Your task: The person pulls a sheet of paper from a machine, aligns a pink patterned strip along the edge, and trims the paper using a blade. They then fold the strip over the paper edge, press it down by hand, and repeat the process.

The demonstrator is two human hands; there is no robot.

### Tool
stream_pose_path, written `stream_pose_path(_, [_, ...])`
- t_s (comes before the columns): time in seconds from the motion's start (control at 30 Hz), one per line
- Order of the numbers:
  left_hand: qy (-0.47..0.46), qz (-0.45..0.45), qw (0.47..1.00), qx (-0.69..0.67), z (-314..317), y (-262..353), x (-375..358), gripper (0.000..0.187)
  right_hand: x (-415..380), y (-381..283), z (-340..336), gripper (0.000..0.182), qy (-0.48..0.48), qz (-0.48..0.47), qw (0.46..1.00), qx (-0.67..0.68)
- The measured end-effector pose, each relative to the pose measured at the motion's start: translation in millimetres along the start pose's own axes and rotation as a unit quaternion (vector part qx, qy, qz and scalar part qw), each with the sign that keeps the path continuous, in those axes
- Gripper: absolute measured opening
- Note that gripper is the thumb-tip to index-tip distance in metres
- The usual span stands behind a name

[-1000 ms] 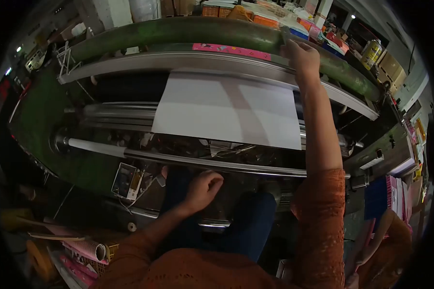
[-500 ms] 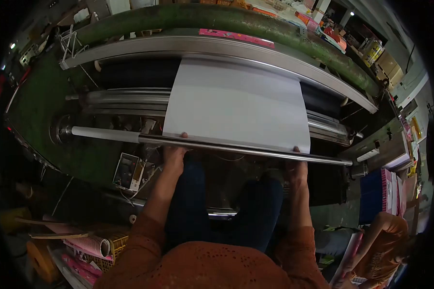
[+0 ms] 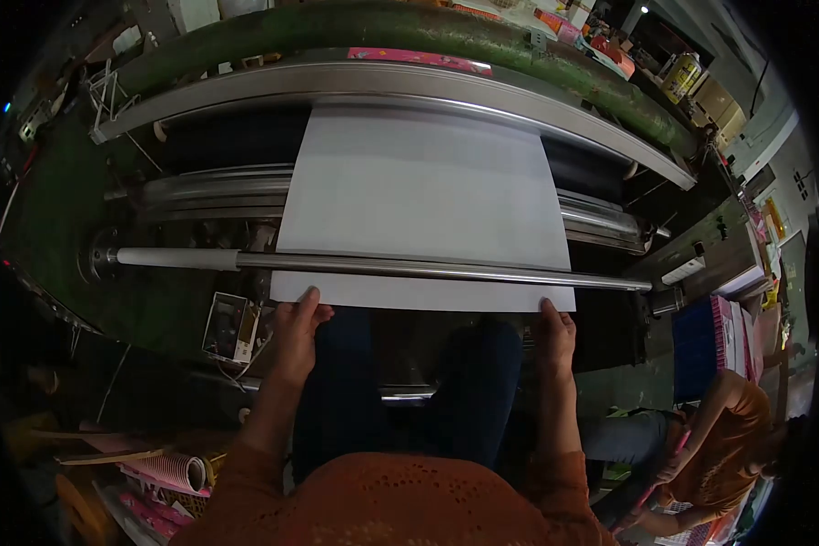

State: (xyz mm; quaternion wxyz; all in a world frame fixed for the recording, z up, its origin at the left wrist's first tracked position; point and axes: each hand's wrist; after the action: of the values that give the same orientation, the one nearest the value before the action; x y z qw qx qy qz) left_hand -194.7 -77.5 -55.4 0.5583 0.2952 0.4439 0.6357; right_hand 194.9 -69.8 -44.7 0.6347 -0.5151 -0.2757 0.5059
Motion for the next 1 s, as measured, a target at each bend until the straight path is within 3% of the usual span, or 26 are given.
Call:
stream_pose_path(0.03, [0.001, -0.001, 1.000, 0.001, 1.9, 6.6, -6.4, 0.022, -10.3, -9.1, 1.5, 0.016, 0.000, 0.001, 1.000, 0.000])
stream_pose_path(0.13, [0.010, -0.043, 0.999, -0.008, 8.3, 28.3, -18.5, 0.023, -46.8, -48.9, 22.5, 0.026, 0.017, -0.175, 0.932, -0.317])
stream_pose_path(0.2, [0.001, -0.049, 0.998, -0.030, 11.9, 39.1, -22.6, 0.015, -70.0, -73.6, 51.0, 0.039, 0.063, -0.380, 0.780, -0.493])
stream_pose_path(0.23, [0.003, -0.051, 0.998, -0.027, 13.9, 43.1, -22.7, 0.015, -71.7, -85.1, 53.6, 0.036, 0.042, -0.393, 0.697, -0.599])
stream_pose_path(0.27, [0.003, -0.045, 0.998, -0.040, 17.0, 46.9, -21.0, 0.014, -64.9, -87.4, 49.7, 0.036, 0.042, -0.389, 0.699, -0.599])
stream_pose_path(0.33, [0.002, -0.040, 0.998, -0.052, 22.0, 55.5, -18.2, 0.013, -47.0, -94.1, 45.1, 0.023, -0.040, -0.475, 0.558, -0.679])
stream_pose_path(0.37, [-0.012, -0.038, 0.997, -0.065, 24.4, 60.2, -18.1, 0.013, -38.5, -105.0, 56.0, 0.014, -0.045, -0.469, 0.575, -0.669])
stream_pose_path(0.43, [-0.019, -0.038, 0.996, -0.077, 29.1, 69.9, -20.8, 0.014, -18.6, -125.4, 73.7, 0.012, -0.063, -0.476, 0.552, -0.682])
stream_pose_path(0.53, [-0.018, 0.030, 0.999, -0.039, 44.4, 73.9, -22.6, 0.011, 29.9, -125.1, 89.5, 0.010, -0.118, -0.466, 0.539, -0.692])
stream_pose_path(0.57, [-0.061, 0.241, 0.940, 0.235, 53.5, 68.2, -21.3, 0.014, 42.0, -122.1, 92.5, 0.010, -0.137, -0.477, 0.527, -0.690])
stream_pose_path(0.6, [-0.098, 0.421, 0.763, 0.480, 63.2, 61.3, -19.1, 0.019, 52.1, -117.4, 91.7, 0.010, -0.140, -0.477, 0.528, -0.689])
stream_pose_path(0.67, [-0.143, 0.485, 0.658, 0.559, 82.7, 40.8, -9.0, 0.035, 66.9, -105.6, 86.3, 0.010, -0.177, -0.428, 0.545, -0.699])
stream_pose_path(0.77, [-0.153, 0.495, 0.634, 0.574, 89.9, 1.5, 21.6, 0.047, 69.0, -88.2, 79.0, 0.014, -0.168, -0.401, 0.559, -0.706])
stream_pose_path(0.8, [-0.136, 0.516, 0.604, 0.592, 89.1, -5.9, 30.7, 0.049, 62.0, -83.7, 81.4, 0.014, -0.165, -0.398, 0.560, -0.708])
stream_pose_path(0.83, [-0.119, 0.536, 0.574, 0.608, 90.0, -9.4, 36.6, 0.051, 50.0, -76.3, 88.5, 0.016, -0.098, -0.418, 0.580, -0.692])
stream_pose_path(0.87, [-0.122, 0.537, 0.576, 0.605, 91.2, -11.0, 39.1, 0.051, 36.3, -68.9, 96.2, 0.019, -0.031, -0.435, 0.597, -0.674])
stream_pose_path(1.0, [-0.110, 0.531, 0.559, 0.627, 94.5, -8.5, 38.0, 0.052, -11.1, -27.3, 137.8, 0.017, -0.062, -0.491, 0.602, -0.626])
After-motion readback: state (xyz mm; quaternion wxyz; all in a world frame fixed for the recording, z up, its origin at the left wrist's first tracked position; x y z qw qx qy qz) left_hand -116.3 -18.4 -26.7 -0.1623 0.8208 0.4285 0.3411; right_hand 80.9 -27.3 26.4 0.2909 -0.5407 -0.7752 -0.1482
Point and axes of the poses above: each hand's wrist, its own x-axis towards the middle knuckle, its own z-axis out of the palm, y = z × x, and after that the axes turned 5 degrees about -y, right-handed
